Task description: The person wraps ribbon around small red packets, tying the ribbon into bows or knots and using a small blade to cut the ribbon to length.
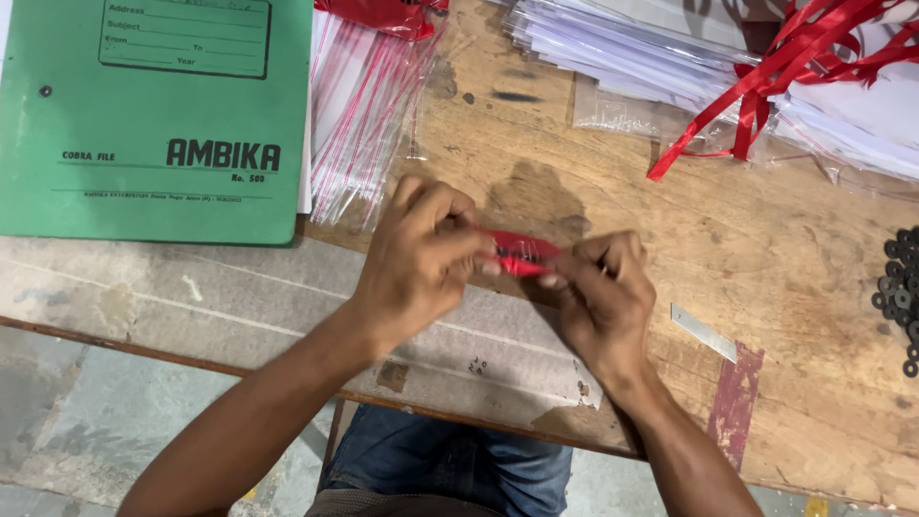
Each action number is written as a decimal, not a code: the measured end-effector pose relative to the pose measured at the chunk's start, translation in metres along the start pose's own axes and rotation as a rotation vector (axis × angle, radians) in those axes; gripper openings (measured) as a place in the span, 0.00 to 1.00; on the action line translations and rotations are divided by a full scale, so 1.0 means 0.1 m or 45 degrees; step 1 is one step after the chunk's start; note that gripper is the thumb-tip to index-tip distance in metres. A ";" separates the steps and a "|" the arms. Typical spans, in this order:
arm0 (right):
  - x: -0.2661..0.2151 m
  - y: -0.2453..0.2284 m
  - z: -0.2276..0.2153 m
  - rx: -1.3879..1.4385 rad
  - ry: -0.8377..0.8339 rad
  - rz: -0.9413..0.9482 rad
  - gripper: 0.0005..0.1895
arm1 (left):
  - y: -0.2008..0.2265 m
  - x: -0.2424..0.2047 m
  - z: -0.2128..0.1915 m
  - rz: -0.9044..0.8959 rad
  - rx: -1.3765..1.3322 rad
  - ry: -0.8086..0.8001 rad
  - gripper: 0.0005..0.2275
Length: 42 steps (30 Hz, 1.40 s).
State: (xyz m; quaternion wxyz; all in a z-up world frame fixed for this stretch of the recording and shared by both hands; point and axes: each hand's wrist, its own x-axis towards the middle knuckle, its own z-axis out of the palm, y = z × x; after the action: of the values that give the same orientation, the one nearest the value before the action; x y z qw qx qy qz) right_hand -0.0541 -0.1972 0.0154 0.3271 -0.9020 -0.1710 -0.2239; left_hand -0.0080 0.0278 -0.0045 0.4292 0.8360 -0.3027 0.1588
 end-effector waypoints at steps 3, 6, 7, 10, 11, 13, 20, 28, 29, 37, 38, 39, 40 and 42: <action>-0.07 -0.03 -0.04 0.001 -0.071 -0.072 0.14 | 0.09 -0.13 -0.12 0.114 0.113 -0.025 0.04; -0.11 -0.05 -0.01 0.019 -0.216 -0.102 0.14 | 0.10 -0.24 -0.21 0.137 0.138 -0.141 0.04; -0.11 -0.06 0.00 0.020 -0.273 -0.115 0.14 | 0.10 -0.26 -0.24 0.126 0.123 -0.199 0.05; -0.07 -0.10 0.00 0.046 -0.279 -0.088 0.10 | 0.11 -0.20 -0.27 0.042 0.001 -0.195 0.06; -0.08 -0.09 0.01 0.044 -0.288 -0.091 0.10 | 0.09 -0.18 -0.25 0.036 -0.003 -0.189 0.06; -0.11 -0.09 0.02 0.131 -0.248 0.024 0.06 | 0.05 -0.15 -0.21 0.011 -0.164 -0.161 0.09; -0.08 -0.09 0.01 0.150 -0.318 0.158 0.06 | -0.04 -0.12 -0.11 -0.070 -0.365 -0.159 0.12; 0.00 -0.09 0.03 0.478 -0.283 0.456 0.11 | 0.00 -0.14 -0.08 -0.207 -0.516 -0.160 0.14; 0.05 -0.14 0.04 0.476 -0.282 0.450 0.11 | 0.01 -0.14 -0.09 -0.204 -0.515 -0.155 0.14; 0.03 -0.12 0.09 0.049 -0.513 0.236 0.19 | 0.05 -0.15 -0.11 -0.153 -0.541 -0.089 0.14; 0.03 -0.12 0.09 0.051 -0.509 0.233 0.19 | 0.07 -0.13 -0.13 -0.150 -0.537 -0.089 0.14; 0.03 -0.13 0.08 0.059 -0.536 0.247 0.19 | 0.08 -0.11 -0.14 -0.193 -0.565 -0.083 0.12; 0.03 -0.14 0.08 0.069 -0.564 0.262 0.18 | 0.10 -0.10 -0.16 -0.239 -0.591 -0.078 0.12; 0.01 -0.15 0.06 0.101 -0.566 0.230 0.18 | 0.08 -0.13 -0.20 -0.214 -0.553 -0.107 0.15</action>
State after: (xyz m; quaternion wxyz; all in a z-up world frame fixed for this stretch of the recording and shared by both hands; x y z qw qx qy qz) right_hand -0.0580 -0.1824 0.0195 0.3353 -0.9272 -0.1660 0.0172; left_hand -0.0228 0.0452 0.0053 0.5979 0.7521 -0.2765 0.0188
